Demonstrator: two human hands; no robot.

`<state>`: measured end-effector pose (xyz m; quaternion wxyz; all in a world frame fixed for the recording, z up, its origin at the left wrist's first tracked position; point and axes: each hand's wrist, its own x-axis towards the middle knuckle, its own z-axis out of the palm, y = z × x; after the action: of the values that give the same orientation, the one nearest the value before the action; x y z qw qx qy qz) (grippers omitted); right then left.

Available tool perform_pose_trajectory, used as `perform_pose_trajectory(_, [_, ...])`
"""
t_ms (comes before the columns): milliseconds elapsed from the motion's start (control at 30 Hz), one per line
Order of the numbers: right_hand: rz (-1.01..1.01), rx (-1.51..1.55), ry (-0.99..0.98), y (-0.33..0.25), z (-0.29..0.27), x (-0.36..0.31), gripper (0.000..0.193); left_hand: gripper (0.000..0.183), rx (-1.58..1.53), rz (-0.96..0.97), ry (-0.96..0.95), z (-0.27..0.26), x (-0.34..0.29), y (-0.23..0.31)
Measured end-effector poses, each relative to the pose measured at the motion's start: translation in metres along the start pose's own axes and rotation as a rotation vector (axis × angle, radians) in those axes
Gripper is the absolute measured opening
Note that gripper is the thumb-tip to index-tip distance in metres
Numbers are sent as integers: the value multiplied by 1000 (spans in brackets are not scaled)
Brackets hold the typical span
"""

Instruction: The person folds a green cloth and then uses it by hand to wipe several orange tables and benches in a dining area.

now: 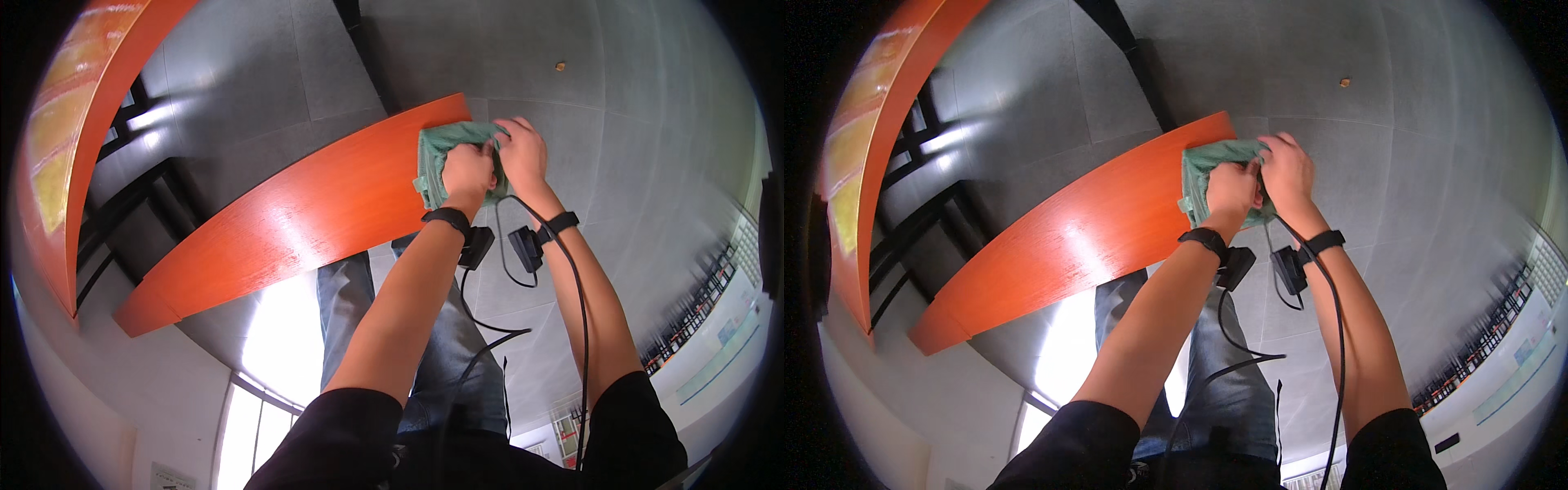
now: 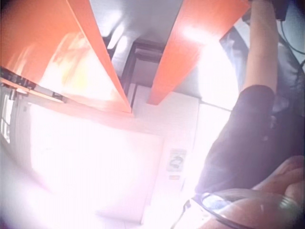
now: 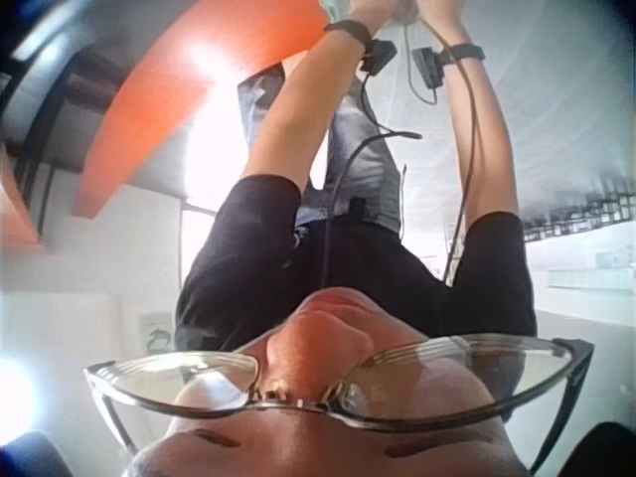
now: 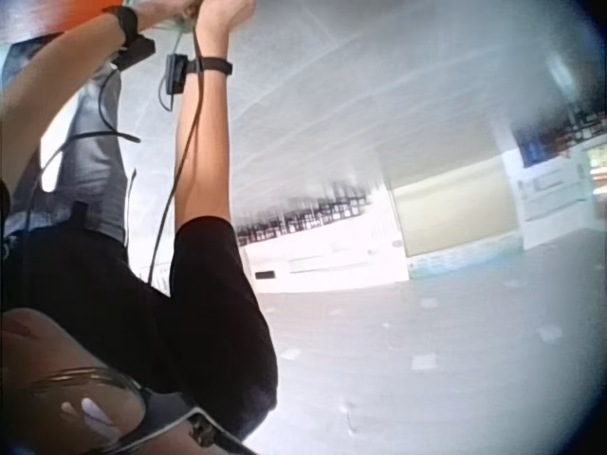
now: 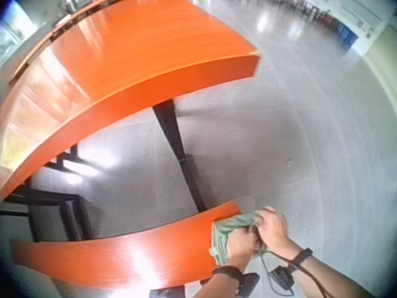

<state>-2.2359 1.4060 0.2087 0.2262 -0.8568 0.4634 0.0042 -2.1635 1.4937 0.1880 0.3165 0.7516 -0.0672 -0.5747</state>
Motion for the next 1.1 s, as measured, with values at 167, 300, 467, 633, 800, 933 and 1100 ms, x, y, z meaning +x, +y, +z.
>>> perform_pose_trajectory(167, [-182,18,-20,-64,-6,35,23,55,-268,9,412,-17,16,13])
perform_pose_trajectory(300, [-294,-46,-54,-87,-4,52,26,60,-422,-47,442,-40,5,34])
perform_pose_trajectory(467, [-360,51,-159,-129,-28,77,29,27,-288,-52,501,-78,2,52])
perform_pose_trajectory(633, [-479,322,-331,-202,-11,63,34,36,-386,-40,570,-157,-21,-1])
perform_pose_trajectory(800, [-495,-32,-148,-242,-66,46,17,40,-483,23,107,-204,-45,-11])
perform_pose_trajectory(933, [-536,6,-432,-232,-169,-1,14,68,-834,212,-119,-186,-166,32])
perform_pose_trajectory(1100, [-523,175,-733,-140,-360,-31,26,92,-824,-169,-401,-101,-281,173])
